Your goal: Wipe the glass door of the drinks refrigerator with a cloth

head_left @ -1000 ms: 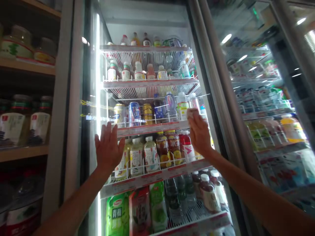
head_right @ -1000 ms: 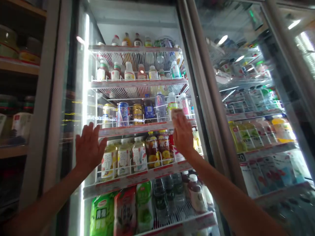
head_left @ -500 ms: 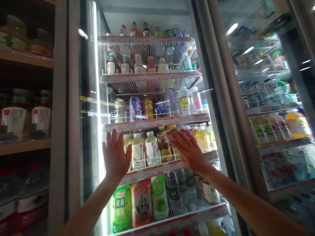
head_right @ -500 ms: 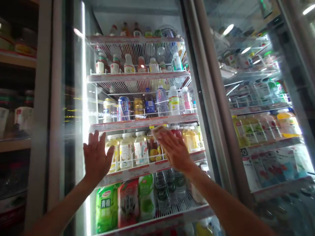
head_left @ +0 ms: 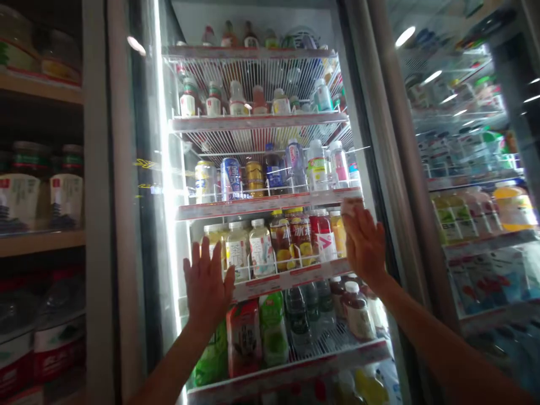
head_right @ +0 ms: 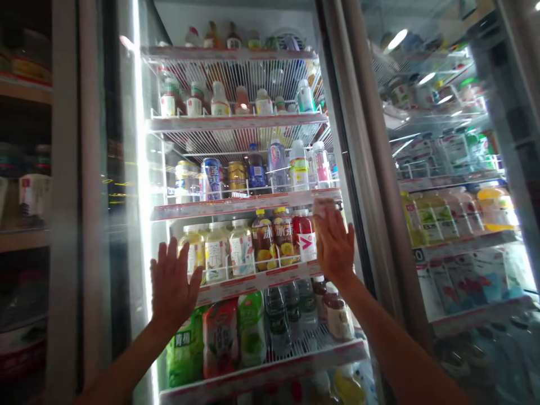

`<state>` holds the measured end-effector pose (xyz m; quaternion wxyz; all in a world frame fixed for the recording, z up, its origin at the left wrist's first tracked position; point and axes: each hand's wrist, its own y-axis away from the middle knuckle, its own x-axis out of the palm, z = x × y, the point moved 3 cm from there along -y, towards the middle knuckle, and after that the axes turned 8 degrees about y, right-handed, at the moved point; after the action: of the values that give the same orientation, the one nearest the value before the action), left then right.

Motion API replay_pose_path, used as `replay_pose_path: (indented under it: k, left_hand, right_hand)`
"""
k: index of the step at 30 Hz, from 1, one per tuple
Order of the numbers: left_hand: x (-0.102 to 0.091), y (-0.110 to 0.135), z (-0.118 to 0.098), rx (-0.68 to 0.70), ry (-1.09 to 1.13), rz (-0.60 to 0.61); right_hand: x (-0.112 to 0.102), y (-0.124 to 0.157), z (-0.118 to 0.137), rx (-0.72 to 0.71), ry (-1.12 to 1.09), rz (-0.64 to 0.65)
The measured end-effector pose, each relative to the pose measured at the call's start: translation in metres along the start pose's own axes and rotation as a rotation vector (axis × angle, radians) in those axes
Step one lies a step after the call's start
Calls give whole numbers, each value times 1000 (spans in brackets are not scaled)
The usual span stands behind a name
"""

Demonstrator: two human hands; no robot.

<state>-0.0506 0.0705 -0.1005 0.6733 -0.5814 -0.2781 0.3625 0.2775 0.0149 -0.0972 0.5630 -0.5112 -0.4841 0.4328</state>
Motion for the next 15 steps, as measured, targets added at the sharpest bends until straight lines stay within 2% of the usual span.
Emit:
replay_pose_path:
  k: [2,3,5,7,9,10,13,15]
  left_hand:
    - [0,5,-4,0,-11,5]
    - [0,7,-5,-6,-16,6]
    - [1,9,-6,-11,-17,7]
    - [1,12,-6,-10,-14,1]
    - [1,17,-6,4,-11,1]
    - [1,19,-6,11,-12,5]
    - [1,26,-9,23,-19,10]
    - [1,28,-10,23,-17,5]
  right_hand:
    - [-1,-3,-8,165,36,-56]
    - [-2,-2,-3,178,29,-66]
    - [-5,5,19,56,-25,-35]
    - [-9,19,45,-160,-91,50]
    - [-11,30,53,-294,-120,117]
    - [-11,33,49,-287,-108,124]
    - [-10,32,19,-26,-4,34]
    - [-9,34,10,114,30,-23]
